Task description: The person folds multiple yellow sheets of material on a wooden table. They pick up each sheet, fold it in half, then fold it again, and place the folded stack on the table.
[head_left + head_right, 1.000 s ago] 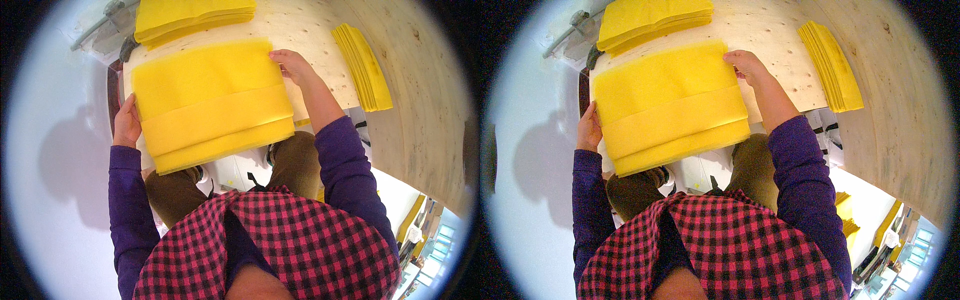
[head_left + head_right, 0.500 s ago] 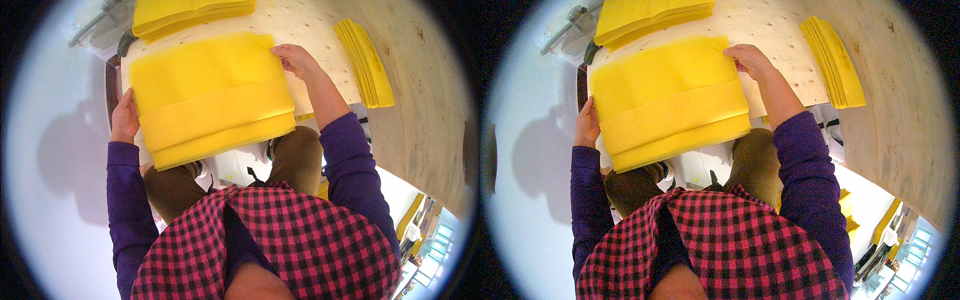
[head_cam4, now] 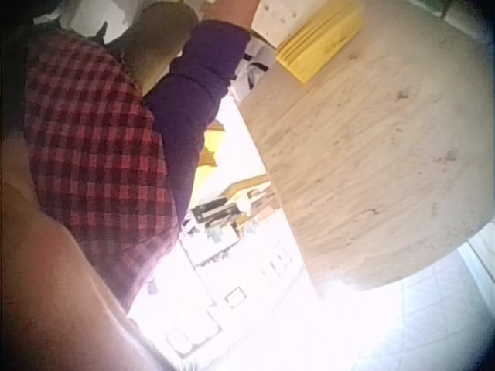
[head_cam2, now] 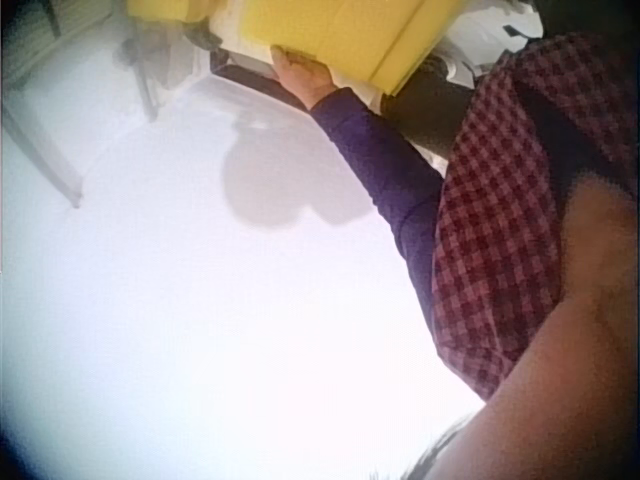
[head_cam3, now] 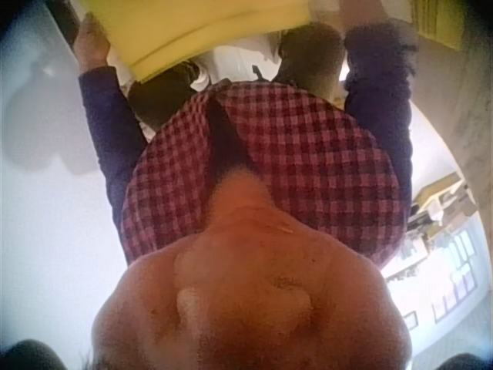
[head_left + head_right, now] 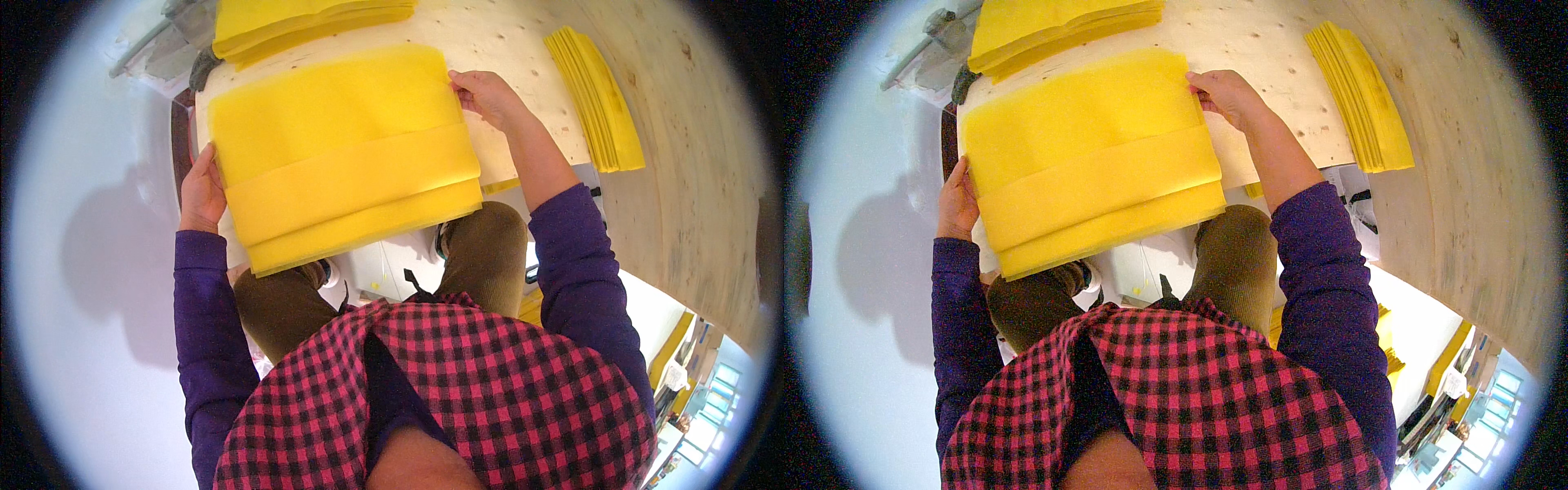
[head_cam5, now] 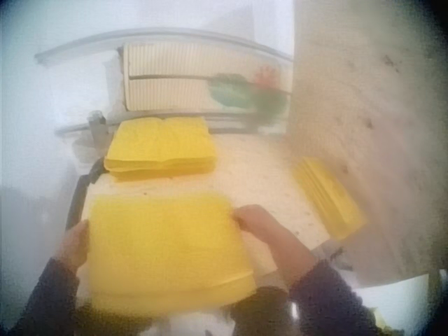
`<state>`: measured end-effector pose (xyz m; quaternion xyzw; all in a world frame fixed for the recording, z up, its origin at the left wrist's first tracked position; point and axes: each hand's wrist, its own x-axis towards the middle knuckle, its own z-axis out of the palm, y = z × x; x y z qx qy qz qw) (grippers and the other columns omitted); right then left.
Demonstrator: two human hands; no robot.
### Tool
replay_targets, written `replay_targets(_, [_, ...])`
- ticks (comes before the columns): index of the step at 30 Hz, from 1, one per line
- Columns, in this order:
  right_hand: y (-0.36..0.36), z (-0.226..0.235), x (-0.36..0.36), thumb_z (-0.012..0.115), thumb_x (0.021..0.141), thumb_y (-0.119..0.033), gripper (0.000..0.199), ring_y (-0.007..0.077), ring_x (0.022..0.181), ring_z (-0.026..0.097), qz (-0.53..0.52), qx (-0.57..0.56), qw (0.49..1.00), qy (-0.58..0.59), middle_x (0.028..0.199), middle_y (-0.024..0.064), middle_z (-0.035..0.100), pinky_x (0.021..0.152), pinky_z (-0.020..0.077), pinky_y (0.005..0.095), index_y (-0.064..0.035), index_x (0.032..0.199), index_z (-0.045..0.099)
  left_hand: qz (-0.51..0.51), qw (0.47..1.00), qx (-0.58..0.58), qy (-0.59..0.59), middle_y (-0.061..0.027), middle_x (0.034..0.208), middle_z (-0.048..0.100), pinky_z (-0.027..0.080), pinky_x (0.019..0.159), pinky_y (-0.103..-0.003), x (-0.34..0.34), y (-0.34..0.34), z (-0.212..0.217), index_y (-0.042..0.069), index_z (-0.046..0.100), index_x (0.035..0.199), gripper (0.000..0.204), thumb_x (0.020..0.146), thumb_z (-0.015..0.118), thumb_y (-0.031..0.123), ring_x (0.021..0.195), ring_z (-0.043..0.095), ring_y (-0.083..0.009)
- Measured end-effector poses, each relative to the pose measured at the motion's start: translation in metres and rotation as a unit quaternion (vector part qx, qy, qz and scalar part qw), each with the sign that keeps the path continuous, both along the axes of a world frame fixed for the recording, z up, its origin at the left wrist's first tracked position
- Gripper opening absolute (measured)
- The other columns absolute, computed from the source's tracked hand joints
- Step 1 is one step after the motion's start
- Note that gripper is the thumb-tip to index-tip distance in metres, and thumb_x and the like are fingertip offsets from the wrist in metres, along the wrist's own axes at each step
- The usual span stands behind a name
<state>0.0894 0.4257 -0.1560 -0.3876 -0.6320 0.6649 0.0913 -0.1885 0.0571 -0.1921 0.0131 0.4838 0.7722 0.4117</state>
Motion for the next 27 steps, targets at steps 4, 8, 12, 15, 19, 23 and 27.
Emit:
replay_targets(4, [-0.001,0.001,0.003,0.058,0.092,-0.026,0.027,0.0141,0.082,0.057,0.017,0.035,0.999,-0.026,0.089,0.0064,0.061,0.080,0.0482,0.0258,0.0010,0.090,0.060,-0.015,1.000,0.023,-0.013,-0.0110,0.124,0.057,0.043,0.097,-0.034,0.000,0.000,0.001,0.001,0.046,0.127,0.035,0.098,0.041,0.019,0.112,0.055,-0.0218])
replay_targets(8, [-0.003,0.004,0.009,0.063,0.088,-0.028,0.027,0.0132,0.080,0.058,0.065,0.097,0.991,-0.060,0.086,0.0047,0.062,0.080,0.0480,0.0262,-0.0005,0.086,0.062,-0.008,1.000,0.005,-0.004,-0.0116,0.122,0.058,0.043,0.096,-0.034,0.001,0.000,0.002,0.001,0.048,0.125,0.034,0.098,0.041,0.020,0.111,0.056,-0.0216])
replay_targets(12, [-0.009,0.006,0.015,0.072,0.080,-0.024,0.022,0.0126,0.069,0.054,0.078,0.130,0.986,-0.066,0.074,0.0028,0.061,0.066,0.0453,0.0248,-0.0036,0.079,0.064,0.003,1.000,0.008,0.004,-0.0123,0.117,0.060,0.045,0.094,-0.034,0.003,0.000,0.003,0.000,0.052,0.120,0.033,0.098,0.042,0.023,0.108,0.058,-0.0215])
replay_targets(15, [-0.016,0.008,0.020,0.073,0.077,-0.019,0.018,0.0119,0.064,0.052,0.087,0.157,0.982,-0.066,0.070,0.0013,0.059,0.062,0.0442,0.0256,-0.0048,0.076,0.062,0.004,1.000,0.004,0.001,-0.0120,0.118,0.060,0.044,0.095,-0.034,0.003,0.000,0.002,0.000,0.052,0.120,0.033,0.098,0.042,0.023,0.108,0.057,-0.0215])
replay_targets(19, [-0.025,0.011,0.024,0.070,0.077,-0.016,0.015,0.0080,0.062,0.046,0.083,0.182,0.977,-0.078,0.066,-0.0032,0.054,0.058,0.0370,0.0235,-0.0068,0.072,0.059,-0.002,1.000,0.007,0.004,-0.0114,0.120,0.059,0.043,0.096,-0.034,0.004,0.000,0.003,0.000,0.052,0.121,0.033,0.098,0.042,0.023,0.110,0.056,-0.0217])
replay_targets(23, [-0.025,0.009,0.026,0.069,0.077,-0.015,0.016,0.0080,0.061,0.046,0.072,0.181,0.978,-0.078,0.066,-0.0035,0.052,0.057,0.0368,0.0237,-0.0071,0.071,0.057,-0.010,1.000,0.014,-0.008,-0.0111,0.122,0.058,0.042,0.097,-0.034,0.006,-0.001,0.004,0.001,0.049,0.123,0.034,0.098,0.041,0.021,0.112,0.055,-0.0220])
replay_targets(27, [-0.019,0.003,0.026,0.068,0.077,-0.015,0.016,0.0079,0.061,0.046,0.067,0.188,0.976,-0.089,0.065,-0.0037,0.051,0.057,0.0374,0.0234,-0.0073,0.070,0.056,-0.025,1.000,0.018,-0.007,-0.0104,0.122,0.058,0.044,0.094,-0.033,0.005,-0.001,0.001,0.001,0.047,0.126,0.034,0.098,0.041,0.020,0.111,0.055,-0.0210])
